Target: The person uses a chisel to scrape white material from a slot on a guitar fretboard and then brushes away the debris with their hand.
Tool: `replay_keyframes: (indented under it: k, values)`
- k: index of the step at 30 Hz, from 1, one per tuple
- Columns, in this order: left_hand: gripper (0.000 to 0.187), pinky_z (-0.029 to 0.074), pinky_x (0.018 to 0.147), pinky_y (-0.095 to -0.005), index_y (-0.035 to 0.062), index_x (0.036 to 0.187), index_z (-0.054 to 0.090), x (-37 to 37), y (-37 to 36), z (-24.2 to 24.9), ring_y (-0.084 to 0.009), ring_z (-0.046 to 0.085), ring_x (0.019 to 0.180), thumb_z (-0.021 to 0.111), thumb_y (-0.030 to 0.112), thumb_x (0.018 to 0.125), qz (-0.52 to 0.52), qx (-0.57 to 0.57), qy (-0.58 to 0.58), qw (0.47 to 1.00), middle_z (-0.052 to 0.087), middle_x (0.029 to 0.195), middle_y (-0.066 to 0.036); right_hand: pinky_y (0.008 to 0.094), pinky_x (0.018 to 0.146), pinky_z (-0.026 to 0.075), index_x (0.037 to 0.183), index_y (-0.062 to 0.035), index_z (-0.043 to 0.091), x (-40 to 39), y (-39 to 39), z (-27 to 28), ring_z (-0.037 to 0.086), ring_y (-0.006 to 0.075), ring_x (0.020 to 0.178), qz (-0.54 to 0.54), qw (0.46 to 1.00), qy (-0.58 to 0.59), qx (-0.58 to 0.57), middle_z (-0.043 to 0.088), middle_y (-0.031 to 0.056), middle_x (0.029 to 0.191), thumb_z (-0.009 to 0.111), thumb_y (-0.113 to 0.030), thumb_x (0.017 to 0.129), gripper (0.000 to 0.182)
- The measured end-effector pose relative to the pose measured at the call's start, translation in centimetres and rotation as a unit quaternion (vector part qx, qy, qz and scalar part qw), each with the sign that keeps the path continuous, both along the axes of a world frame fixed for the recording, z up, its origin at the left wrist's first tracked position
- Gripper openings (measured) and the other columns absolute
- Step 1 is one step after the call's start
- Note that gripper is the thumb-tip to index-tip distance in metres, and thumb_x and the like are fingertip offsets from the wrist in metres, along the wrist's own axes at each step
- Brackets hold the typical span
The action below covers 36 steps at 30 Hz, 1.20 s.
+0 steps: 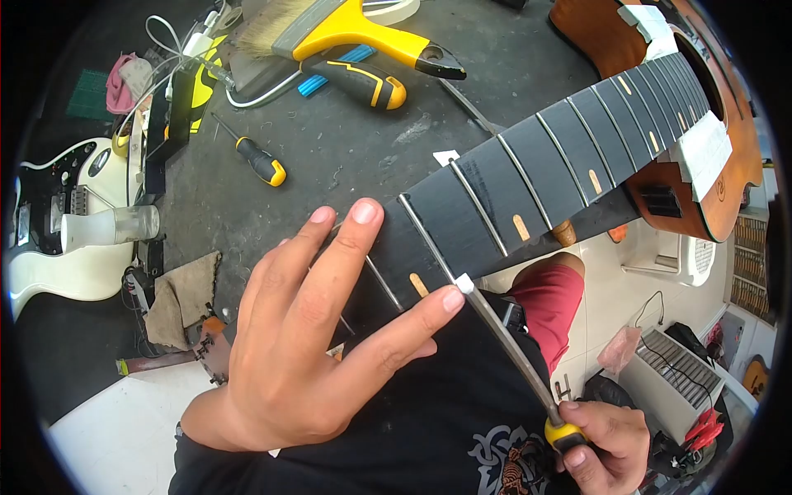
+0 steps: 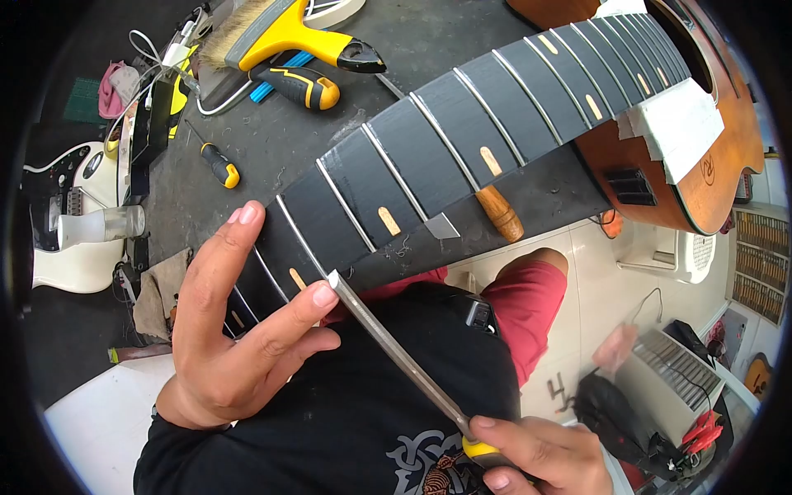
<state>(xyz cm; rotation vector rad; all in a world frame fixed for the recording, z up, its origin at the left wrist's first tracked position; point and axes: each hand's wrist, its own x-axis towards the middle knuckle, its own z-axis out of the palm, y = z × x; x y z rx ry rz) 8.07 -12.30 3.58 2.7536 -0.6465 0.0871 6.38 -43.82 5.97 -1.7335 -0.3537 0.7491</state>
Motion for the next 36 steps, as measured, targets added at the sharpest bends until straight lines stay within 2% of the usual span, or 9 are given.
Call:
replay_keyframes:
  k: [7, 17, 36]
  values:
    - [0.068, 0.049, 0.101, -0.0494, 0.0164, 0.12, 0.074, 0.0, 0.1, -0.2, -0.0463, 0.055, 0.127, 0.092, 0.017, 0.055, -0.002, -0.009, -0.003, 1.0, 0.048, 0.143, -0.033, 0.0329, 0.091, 0.051, 0.129, 0.0129, 0.059, 0.2, 0.1, 0.1, 0.071, 0.0302, 0.099, 0.007, 1.0, 0.009, -0.004, 0.071, 0.0242, 0.112, 0.061, -0.01, 0.098, 0.038]
    - [0.069, 0.05, 0.101, -0.0498, 0.0167, 0.121, 0.074, 0.0, 0.0, 0.0, -0.0469, 0.055, 0.125, 0.092, 0.019, 0.054, 0.0, -0.012, 0.009, 1.0, 0.047, 0.143, -0.033, 0.0322, 0.089, 0.052, 0.129, 0.0127, 0.059, 0.9, 0.7, 0.4, 0.071, 0.0299, 0.098, 0.01, 1.0, -0.011, -0.009, 0.071, 0.0242, 0.111, 0.061, -0.01, 0.098, 0.038]
    - [0.061, 0.051, 0.1, -0.0482, 0.0202, 0.121, 0.075, 0.1, 0.0, 0.1, -0.0459, 0.058, 0.12, 0.09, 0.028, 0.062, 0.009, -0.017, 0.01, 1.0, 0.05, 0.141, -0.032, 0.0308, 0.091, 0.05, 0.132, 0.0121, 0.057, 1.9, 1.6, 1.0, 0.07, 0.0276, 0.101, 0.014, 1.0, -0.001, -0.021, 0.07, 0.0239, 0.115, 0.06, -0.01, 0.1, 0.04]
